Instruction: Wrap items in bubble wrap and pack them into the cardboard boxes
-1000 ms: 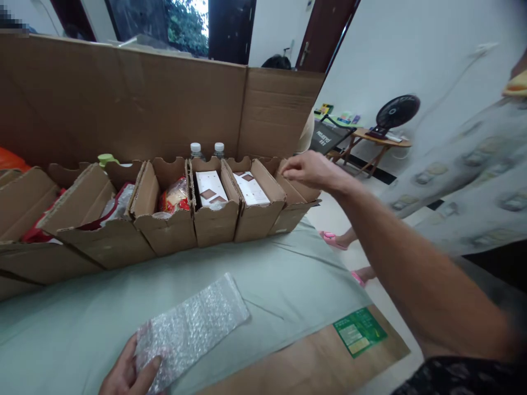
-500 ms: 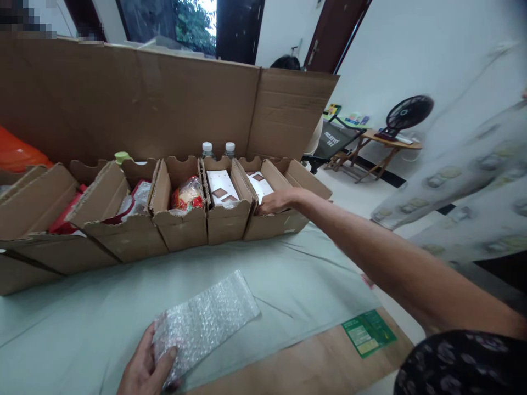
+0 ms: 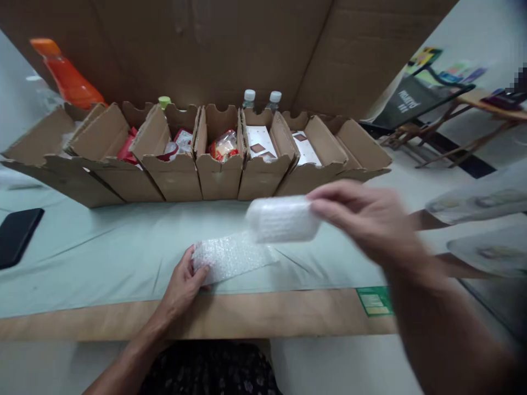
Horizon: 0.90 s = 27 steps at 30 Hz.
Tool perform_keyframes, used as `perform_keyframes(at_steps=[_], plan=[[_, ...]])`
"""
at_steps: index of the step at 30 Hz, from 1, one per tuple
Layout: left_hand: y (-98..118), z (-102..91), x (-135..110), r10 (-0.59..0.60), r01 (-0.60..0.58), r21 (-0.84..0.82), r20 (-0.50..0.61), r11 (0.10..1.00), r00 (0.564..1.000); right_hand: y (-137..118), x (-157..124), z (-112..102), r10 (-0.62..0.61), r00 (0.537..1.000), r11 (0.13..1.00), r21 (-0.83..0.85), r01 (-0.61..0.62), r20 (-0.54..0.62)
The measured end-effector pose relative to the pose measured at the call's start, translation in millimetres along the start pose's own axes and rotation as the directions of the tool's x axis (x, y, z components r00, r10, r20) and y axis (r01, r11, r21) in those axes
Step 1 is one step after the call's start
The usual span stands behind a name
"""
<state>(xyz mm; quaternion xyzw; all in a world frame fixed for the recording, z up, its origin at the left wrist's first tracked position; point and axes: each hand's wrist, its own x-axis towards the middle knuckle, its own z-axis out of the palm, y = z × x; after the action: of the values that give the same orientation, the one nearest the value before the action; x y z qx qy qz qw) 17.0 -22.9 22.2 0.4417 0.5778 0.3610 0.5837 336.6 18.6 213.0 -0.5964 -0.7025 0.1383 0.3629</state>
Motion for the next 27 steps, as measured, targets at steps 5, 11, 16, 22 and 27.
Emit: perform_keyframes(at_steps=[5, 11, 16, 22, 27], plan=[[1, -7.7, -9, 0.091, -0.08, 0.11, -0.095, 0.991, 0.991, 23, -41, 117, 0.258, 0.947, 0.74, 0.591, -0.32, 0.19], [20, -29.9, -31, 0.401, -0.326, 0.295, -0.25, 0.898, 0.881, 22, -75, 173, 0.383, 0.852, 0.255, 0.845, -0.47, 0.358], [27, -22.3, -21, 0.301, -0.3, -0.039, 0.031, 0.953, 0.953, 2, -96, 196, 0.327, 0.801, 0.096, 0.825, -0.557, 0.502], [27, -20.0, -15, 0.275, -0.129, -0.498, 0.231, 0.857, 0.933, -8, -108, 221, 0.363, 0.748, -0.046, 0.813, -0.581, 0.555], [19, -19.7, -18, 0.165, -0.119, -0.415, 0.077, 0.902, 0.983, -17, -118, 237, 0.358, 0.753, -0.009, 0.809, -0.588, 0.552]])
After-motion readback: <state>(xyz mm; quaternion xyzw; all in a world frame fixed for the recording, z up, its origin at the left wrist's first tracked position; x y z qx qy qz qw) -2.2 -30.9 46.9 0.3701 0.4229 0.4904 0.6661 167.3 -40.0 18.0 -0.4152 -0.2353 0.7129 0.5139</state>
